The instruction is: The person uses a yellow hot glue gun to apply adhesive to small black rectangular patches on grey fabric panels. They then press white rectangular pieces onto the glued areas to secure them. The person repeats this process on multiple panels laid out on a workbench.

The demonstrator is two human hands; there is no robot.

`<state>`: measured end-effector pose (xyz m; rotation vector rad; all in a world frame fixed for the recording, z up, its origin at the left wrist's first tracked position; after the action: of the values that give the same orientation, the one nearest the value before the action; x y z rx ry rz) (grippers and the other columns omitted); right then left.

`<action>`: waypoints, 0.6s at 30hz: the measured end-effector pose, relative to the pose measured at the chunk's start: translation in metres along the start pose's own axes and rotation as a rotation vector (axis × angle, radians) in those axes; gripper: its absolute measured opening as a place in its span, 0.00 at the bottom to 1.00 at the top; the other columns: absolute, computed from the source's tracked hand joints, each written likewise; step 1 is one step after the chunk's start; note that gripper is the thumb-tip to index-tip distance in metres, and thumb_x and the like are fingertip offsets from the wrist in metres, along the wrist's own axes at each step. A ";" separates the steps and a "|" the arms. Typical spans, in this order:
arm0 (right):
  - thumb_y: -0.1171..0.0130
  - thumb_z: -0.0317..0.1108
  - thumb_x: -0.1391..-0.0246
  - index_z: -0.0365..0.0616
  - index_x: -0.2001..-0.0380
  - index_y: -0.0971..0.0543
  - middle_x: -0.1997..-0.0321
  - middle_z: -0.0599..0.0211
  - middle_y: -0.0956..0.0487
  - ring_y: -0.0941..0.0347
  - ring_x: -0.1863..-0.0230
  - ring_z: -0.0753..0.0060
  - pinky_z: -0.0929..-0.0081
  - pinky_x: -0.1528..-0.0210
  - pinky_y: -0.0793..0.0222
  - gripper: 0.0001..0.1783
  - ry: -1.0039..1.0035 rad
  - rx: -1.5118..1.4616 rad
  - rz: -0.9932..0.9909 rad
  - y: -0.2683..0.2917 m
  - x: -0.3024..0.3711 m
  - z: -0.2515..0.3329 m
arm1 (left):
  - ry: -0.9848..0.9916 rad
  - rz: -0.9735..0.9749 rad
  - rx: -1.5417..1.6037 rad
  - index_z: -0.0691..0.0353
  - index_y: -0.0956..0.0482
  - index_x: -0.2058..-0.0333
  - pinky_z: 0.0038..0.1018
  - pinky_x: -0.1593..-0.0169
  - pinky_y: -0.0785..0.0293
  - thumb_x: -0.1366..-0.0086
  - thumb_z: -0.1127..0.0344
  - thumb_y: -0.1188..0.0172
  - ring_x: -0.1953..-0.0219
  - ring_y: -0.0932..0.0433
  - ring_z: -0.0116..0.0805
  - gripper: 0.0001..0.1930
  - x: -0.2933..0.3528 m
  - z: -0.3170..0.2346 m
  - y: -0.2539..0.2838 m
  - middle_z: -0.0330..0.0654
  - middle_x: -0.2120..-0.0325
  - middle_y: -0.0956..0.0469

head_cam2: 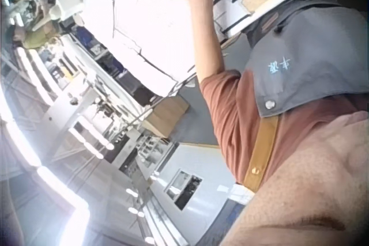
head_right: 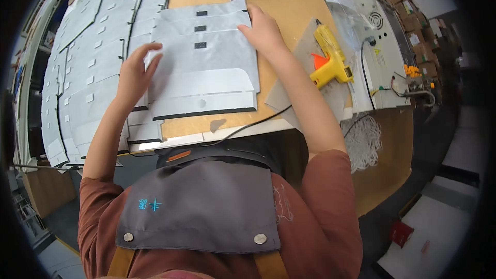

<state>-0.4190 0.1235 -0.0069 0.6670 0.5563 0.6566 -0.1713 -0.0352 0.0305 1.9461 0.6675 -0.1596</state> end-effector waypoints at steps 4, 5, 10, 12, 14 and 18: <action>0.37 0.36 0.46 0.39 0.55 0.23 0.60 0.56 0.20 0.23 0.56 0.51 0.63 0.52 0.28 0.17 0.185 0.206 0.008 0.026 0.054 0.046 | -0.144 0.185 0.034 0.56 0.21 0.56 0.31 0.63 0.20 0.40 0.70 0.35 0.62 0.17 0.43 0.13 0.045 -0.049 -0.022 0.40 0.57 0.19; 0.37 0.35 0.45 0.40 0.59 0.21 0.63 0.60 0.20 0.23 0.59 0.54 0.66 0.55 0.27 0.13 0.202 0.166 0.097 0.026 0.075 0.054 | -0.149 0.245 0.034 0.55 0.20 0.56 0.31 0.65 0.20 0.40 0.70 0.34 0.64 0.17 0.42 0.13 0.056 -0.059 -0.026 0.40 0.57 0.19; 0.34 0.36 0.49 0.46 0.68 0.21 0.66 0.70 0.22 0.24 0.60 0.64 0.67 0.57 0.31 0.08 0.514 0.114 0.294 0.012 0.177 0.092 | -0.289 0.376 0.156 0.55 0.20 0.53 0.29 0.69 0.19 0.41 0.69 0.34 0.68 0.17 0.38 0.16 0.096 -0.104 -0.037 0.39 0.56 0.19; 0.34 0.38 0.49 0.49 0.71 0.22 0.68 0.74 0.23 0.26 0.59 0.70 0.68 0.57 0.33 0.08 0.540 0.179 0.267 0.011 0.198 0.093 | -0.441 0.317 0.192 0.54 0.20 0.50 0.27 0.71 0.20 0.42 0.70 0.37 0.72 0.18 0.33 0.19 0.109 -0.123 -0.038 0.38 0.51 0.20; 0.33 0.37 0.51 0.49 0.74 0.22 0.70 0.75 0.25 0.27 0.61 0.71 0.69 0.56 0.35 0.08 0.554 0.186 0.226 0.015 0.206 0.090 | -0.552 0.429 0.066 0.53 0.21 0.48 0.25 0.74 0.22 0.43 0.69 0.40 0.74 0.20 0.30 0.22 0.127 -0.135 -0.050 0.37 0.47 0.22; 0.33 0.37 0.51 0.49 0.75 0.23 0.72 0.75 0.26 0.28 0.62 0.70 0.68 0.56 0.35 0.09 0.582 0.218 0.211 0.023 0.213 0.088 | -0.712 0.477 -0.068 0.52 0.26 0.42 0.23 0.77 0.26 0.43 0.69 0.45 0.78 0.24 0.26 0.27 0.142 -0.149 -0.059 0.36 0.40 0.27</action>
<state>-0.2286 0.2539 0.0132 0.7450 1.1178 1.0070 -0.1091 0.1673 -0.0029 1.7586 -0.2544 -0.4898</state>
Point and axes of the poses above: each hand's wrist, its own x-axis away from the middle knuckle, its own y-axis out of the back of the hand, z = x × y, the point moved 9 cm from there along -x, towards the middle knuckle
